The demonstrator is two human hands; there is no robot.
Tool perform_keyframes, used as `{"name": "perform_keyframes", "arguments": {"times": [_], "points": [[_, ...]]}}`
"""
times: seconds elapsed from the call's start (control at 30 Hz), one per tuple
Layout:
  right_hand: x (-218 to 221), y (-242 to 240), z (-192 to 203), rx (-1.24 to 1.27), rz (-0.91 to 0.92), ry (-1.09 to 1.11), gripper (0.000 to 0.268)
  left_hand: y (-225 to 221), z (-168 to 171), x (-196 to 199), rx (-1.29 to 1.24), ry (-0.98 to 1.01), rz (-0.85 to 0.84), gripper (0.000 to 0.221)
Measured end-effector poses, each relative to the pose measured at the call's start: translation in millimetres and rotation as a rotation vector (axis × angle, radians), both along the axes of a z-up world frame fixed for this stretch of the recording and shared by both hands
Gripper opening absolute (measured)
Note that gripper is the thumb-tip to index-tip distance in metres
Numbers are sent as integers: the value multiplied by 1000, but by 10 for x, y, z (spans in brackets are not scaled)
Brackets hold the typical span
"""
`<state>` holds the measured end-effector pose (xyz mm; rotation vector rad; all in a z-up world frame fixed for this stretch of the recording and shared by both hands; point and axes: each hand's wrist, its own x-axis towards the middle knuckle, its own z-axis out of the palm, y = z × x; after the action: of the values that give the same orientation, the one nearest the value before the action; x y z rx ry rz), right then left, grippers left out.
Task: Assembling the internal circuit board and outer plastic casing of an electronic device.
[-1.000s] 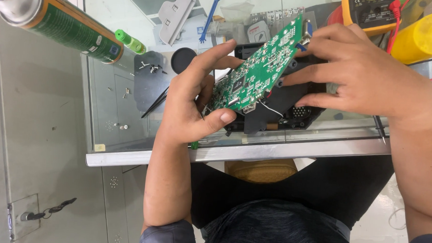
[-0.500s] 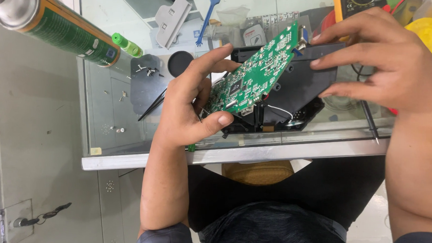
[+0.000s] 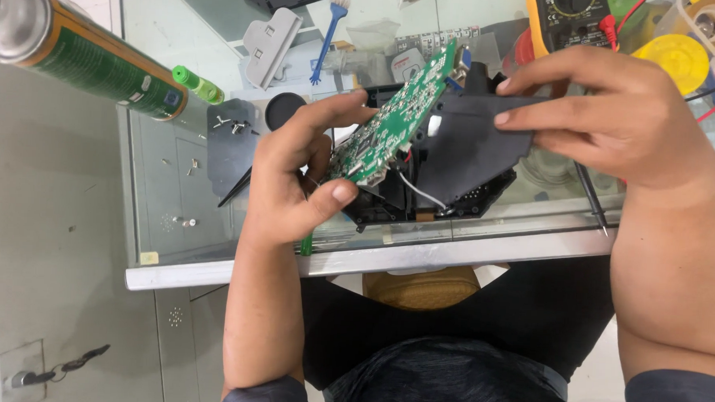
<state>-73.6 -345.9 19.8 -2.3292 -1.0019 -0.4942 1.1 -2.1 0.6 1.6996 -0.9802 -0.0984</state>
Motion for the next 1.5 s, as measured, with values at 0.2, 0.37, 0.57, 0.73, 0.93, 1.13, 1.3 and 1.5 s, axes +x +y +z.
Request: {"name": "perform_keyframes", "arguments": {"times": [0.2,0.37,0.57,0.73,0.93,1.13,1.3,1.5], "points": [[17,-122,-82,156,-46,-45,18,20,307,-2,122,18,10,52],[-45,-311,-301,320,-204,-45,14,-42,505,-24,281,-8,61,46],[80,-367,-567,560,-322,-5,25,-122,671,25,335,-172,144,26],[102,-461,-762,752,-381,117,34,-179,672,233,421,-215,230,24],[96,-433,-766,860,-358,146,28,-214,572,639,528,-435,227,18],[55,-329,-595,766,-334,193,44,-233,619,820,637,32,144,19],[91,-345,-570,931,-221,326,38,-111,367,873,480,211,9,38],[130,-486,-788,900,-325,252,32,-151,289,821,602,121,94,37]]}}
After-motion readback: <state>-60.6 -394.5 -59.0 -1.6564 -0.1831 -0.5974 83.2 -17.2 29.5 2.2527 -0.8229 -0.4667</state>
